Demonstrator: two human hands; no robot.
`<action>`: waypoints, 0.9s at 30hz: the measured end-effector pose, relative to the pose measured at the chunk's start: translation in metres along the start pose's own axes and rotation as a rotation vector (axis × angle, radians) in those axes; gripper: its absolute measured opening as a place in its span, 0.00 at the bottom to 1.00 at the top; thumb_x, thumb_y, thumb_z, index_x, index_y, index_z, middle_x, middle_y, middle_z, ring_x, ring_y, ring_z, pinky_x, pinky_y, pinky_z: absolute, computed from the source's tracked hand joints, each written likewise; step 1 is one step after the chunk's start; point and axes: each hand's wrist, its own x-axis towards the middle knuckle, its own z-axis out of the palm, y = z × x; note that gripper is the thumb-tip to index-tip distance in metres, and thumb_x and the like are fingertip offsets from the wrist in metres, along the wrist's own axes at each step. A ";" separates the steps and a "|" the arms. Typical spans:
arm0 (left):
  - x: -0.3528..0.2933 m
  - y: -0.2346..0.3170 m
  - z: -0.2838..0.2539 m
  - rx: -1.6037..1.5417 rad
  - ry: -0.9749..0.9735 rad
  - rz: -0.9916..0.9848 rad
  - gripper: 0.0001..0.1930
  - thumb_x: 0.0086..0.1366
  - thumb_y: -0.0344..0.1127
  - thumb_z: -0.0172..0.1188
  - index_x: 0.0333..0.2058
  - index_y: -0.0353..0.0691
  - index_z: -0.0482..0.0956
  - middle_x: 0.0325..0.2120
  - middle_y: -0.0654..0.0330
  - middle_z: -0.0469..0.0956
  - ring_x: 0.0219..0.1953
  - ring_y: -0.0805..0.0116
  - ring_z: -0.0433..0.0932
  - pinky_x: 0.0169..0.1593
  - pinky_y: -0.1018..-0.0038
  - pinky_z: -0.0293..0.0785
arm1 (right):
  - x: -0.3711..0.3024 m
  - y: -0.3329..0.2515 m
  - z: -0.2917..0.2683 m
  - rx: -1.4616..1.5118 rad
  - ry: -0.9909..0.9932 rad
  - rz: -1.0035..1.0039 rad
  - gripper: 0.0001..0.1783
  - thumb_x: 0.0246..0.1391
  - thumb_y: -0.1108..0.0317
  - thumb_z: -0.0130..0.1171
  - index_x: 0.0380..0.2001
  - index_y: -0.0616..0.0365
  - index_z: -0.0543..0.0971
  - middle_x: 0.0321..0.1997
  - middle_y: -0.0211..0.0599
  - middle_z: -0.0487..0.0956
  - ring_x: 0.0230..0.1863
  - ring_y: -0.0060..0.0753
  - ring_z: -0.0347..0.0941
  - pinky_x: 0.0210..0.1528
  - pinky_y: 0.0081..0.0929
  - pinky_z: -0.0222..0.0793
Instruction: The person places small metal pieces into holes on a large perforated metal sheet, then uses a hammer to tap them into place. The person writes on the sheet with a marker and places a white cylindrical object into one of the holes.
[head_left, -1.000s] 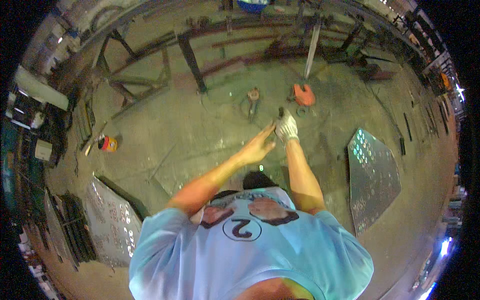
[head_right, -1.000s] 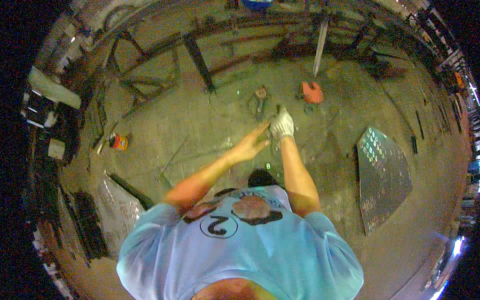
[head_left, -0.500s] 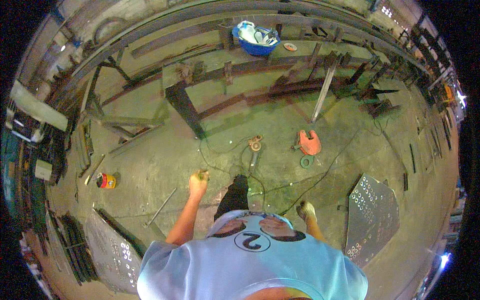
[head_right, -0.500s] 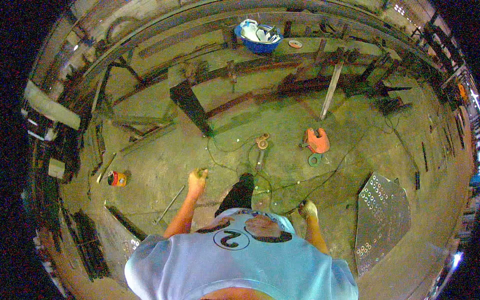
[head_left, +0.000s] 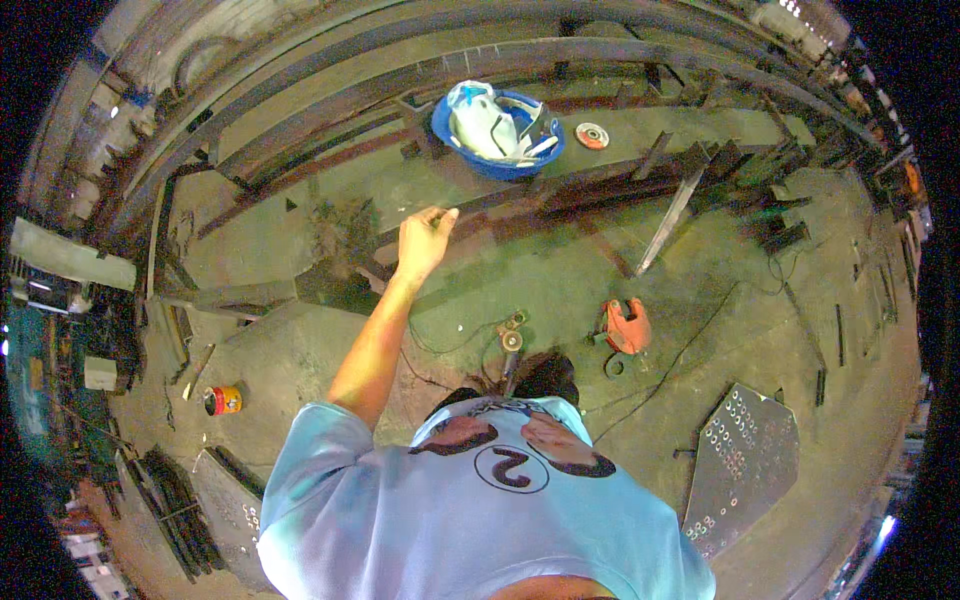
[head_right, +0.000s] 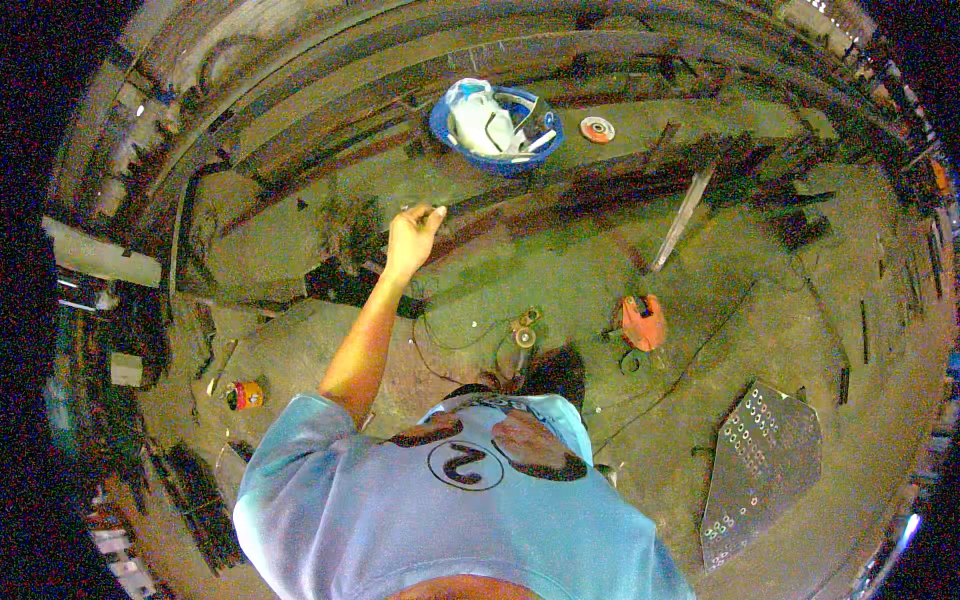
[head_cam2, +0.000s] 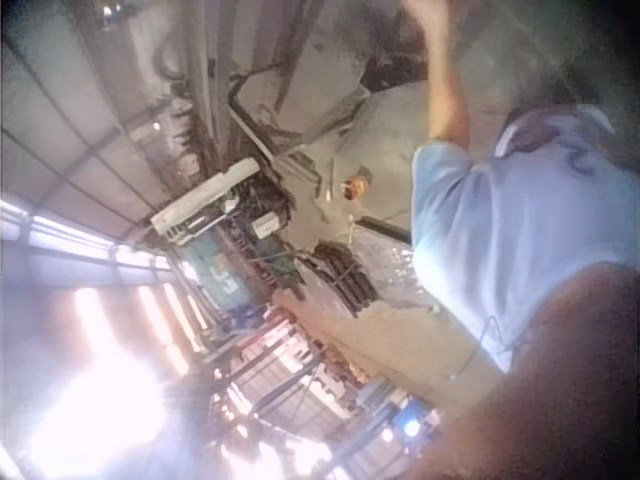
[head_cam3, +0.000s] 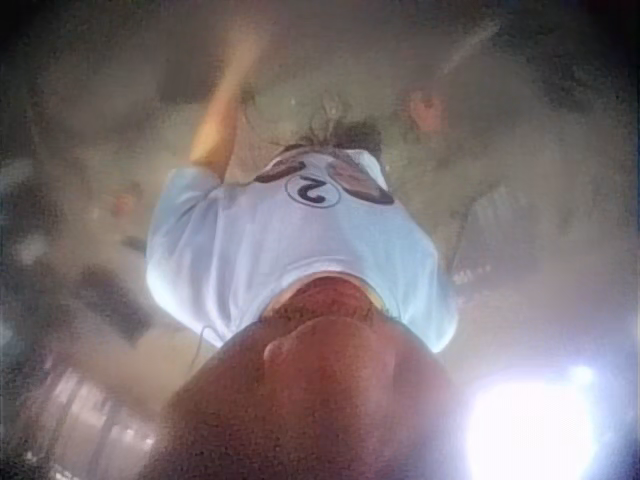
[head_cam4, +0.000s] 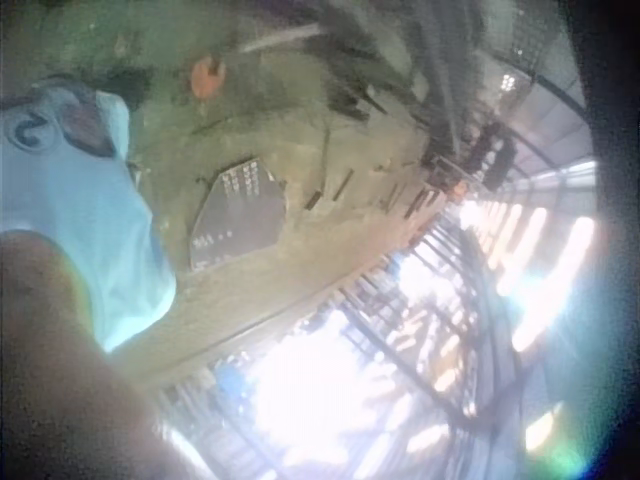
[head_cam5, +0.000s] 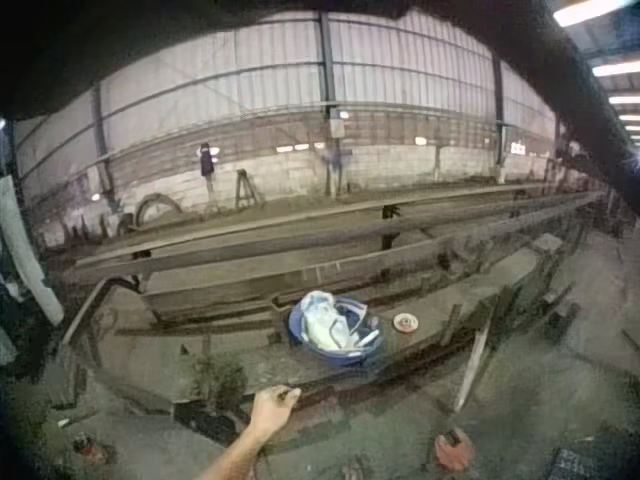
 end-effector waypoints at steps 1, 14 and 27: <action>0.011 0.009 0.006 -0.038 0.092 0.060 0.14 0.63 0.43 0.60 0.38 0.37 0.83 0.30 0.49 0.83 0.34 0.48 0.82 0.41 0.63 0.76 | 0.032 -0.015 -0.002 0.023 -0.010 -0.020 0.21 0.53 0.53 0.63 0.41 0.59 0.78 0.36 0.46 0.81 0.38 0.45 0.78 0.41 0.35 0.74; 0.181 0.143 0.204 0.761 -0.172 0.138 0.10 0.60 0.29 0.53 0.40 0.32 0.76 0.31 0.49 0.81 0.28 0.57 0.84 0.28 0.66 0.81 | 0.320 0.103 -0.088 0.013 -0.260 0.021 0.19 0.54 0.55 0.63 0.37 0.61 0.77 0.32 0.41 0.80 0.33 0.37 0.77 0.33 0.30 0.73; 0.219 0.167 0.217 0.963 -0.604 0.068 0.09 0.59 0.32 0.58 0.36 0.39 0.84 0.35 0.54 0.83 0.37 0.57 0.84 0.34 0.63 0.82 | 0.316 0.021 -0.040 1.133 -0.527 0.481 0.25 0.51 0.42 0.50 0.41 0.51 0.74 0.27 0.37 0.78 0.23 0.41 0.74 0.23 0.39 0.71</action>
